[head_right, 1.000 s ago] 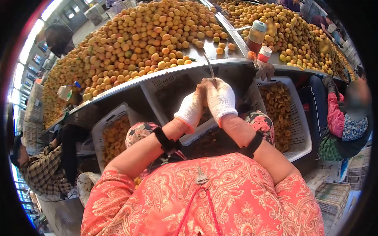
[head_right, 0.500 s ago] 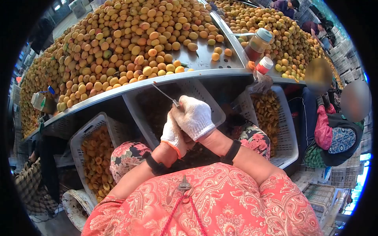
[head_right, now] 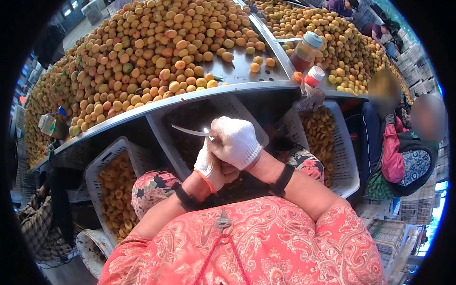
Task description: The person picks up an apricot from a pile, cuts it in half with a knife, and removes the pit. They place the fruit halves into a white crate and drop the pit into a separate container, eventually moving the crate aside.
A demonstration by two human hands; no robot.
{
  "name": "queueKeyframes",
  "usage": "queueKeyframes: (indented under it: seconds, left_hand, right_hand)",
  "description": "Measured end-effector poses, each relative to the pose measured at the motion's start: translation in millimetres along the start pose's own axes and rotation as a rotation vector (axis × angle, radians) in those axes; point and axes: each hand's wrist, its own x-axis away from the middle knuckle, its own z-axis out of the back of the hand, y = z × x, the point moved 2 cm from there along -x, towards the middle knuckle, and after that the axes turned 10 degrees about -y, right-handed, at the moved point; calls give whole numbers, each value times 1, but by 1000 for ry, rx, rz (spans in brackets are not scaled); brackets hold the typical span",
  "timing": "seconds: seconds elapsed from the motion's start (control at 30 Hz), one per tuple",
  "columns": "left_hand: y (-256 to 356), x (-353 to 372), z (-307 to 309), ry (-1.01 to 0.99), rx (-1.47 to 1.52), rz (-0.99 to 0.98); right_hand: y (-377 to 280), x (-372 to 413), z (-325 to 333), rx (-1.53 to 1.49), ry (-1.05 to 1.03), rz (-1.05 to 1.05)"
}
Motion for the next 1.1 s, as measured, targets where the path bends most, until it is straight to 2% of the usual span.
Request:
queueKeyframes:
  seconds: [0.1, 0.13, 0.2, 0.27, 0.4, 0.47, 0.5, 0.53, 0.57, 0.63, 0.77, 0.83, 0.87, 0.93, 1.0, 1.1]
  left_hand:
    - [4, -1, 0, 115, -21, -19]
    - [5, -2, 1, 110, -30, -18]
    - [12, -9, 2, 198, -167, -107]
    - [14, -3, -4, 137, -225, -217]
    - [18, 7, -10, -66, -211, -78]
    - [20, -1, -11, -69, -182, -75]
    - [17, 3, -3, -43, -139, -61]
    - [24, 1, 3, -4, -284, -218]
    - [25, 1, 3, 42, -315, -342]
    - [24, 0, -15, 82, -318, -630]
    - [30, 3, -8, 19, -312, -612]
    - [31, 14, -6, -168, -268, -397]
    - [27, 16, -8, -158, -256, -393]
    - [22, 23, -35, 49, -15, -395]
    - [24, 27, -33, 66, 18, -336]
    - [25, 34, -25, 125, 38, -290]
  right_hand:
    - [0, 3, -3, -93, 90, -185]
    - [0, 3, -4, -88, 99, -185]
    - [2, 6, -2, -124, 154, -289]
    - [-4, 6, 2, -60, 144, -249]
    - [-8, 7, 6, 132, 89, -203]
    - [-9, 8, 11, 123, 128, -189]
    - [-14, 10, 10, 72, 111, -255]
    - [-16, 8, 13, 25, 90, -326]
    - [-17, 7, 10, -101, 95, -397]
    - [-21, -1, 9, -126, 152, -437]
    - [-27, -13, 9, -103, 132, -482]
    - [-26, -14, 5, -97, 124, -474]
    - [-26, -14, 1, -96, 121, -469]
    - [-26, -15, -2, -58, 132, -425]
    - [-24, -16, -8, -38, 171, -297]
    - [-25, -24, -12, -34, 123, -278]
